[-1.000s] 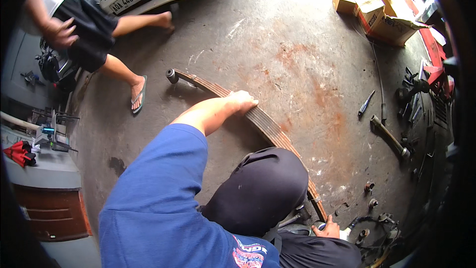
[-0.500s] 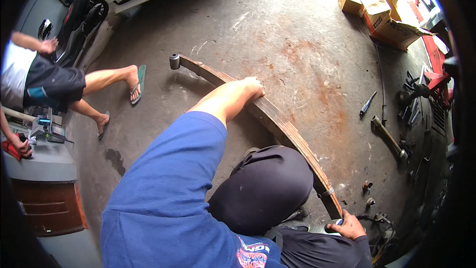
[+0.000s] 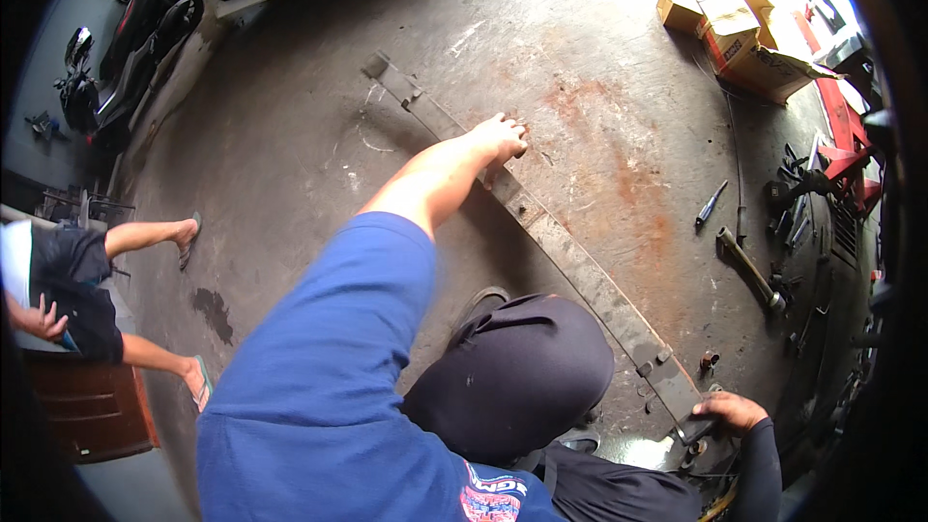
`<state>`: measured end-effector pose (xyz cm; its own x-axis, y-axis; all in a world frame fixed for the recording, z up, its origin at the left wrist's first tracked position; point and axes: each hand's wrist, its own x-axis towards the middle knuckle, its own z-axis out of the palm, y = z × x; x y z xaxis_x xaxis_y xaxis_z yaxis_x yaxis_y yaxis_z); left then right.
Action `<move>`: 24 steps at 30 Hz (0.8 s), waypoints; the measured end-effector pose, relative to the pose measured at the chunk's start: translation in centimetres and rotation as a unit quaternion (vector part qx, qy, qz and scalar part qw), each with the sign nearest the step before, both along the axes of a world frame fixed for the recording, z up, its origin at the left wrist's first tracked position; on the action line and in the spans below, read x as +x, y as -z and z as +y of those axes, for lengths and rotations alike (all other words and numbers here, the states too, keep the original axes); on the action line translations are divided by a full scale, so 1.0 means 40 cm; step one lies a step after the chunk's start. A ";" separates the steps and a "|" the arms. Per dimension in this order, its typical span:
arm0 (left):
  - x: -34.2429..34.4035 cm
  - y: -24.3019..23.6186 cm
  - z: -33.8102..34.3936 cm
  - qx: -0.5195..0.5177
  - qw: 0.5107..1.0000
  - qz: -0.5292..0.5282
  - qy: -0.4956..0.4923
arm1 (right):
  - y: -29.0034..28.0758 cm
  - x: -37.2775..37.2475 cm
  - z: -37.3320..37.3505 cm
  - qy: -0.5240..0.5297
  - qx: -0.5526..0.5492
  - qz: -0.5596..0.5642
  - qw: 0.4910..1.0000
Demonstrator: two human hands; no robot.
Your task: The person cleans a small metal part with a cloth, then uses a bench grinder to smooth its surface. They walk to an engine block and place the part into a hole, then move to the floor to pick up and inspect a long curved metal component.
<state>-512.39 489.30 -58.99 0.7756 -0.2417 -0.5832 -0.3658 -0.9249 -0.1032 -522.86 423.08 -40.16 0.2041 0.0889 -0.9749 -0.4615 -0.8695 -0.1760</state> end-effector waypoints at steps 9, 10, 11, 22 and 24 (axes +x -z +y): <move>-0.185 0.108 -0.078 -0.181 0.974 -0.031 -0.135 | 0.150 -0.050 -0.054 0.034 -0.025 0.112 0.993; -0.201 0.113 -0.099 -0.161 0.975 -0.042 -0.146 | 0.155 -0.067 -0.056 0.051 -0.014 0.107 0.993; -0.217 0.112 -0.107 -0.158 0.975 -0.049 -0.150 | 0.151 -0.081 -0.058 0.059 -0.014 0.106 0.993; -0.226 0.086 -0.121 -0.162 0.970 -0.071 -0.167 | 0.064 -0.056 -0.030 0.101 -0.042 -0.016 0.994; -0.229 0.090 -0.116 -0.165 0.969 -0.078 -0.167 | 0.075 -0.057 -0.030 0.092 -0.048 -0.041 0.994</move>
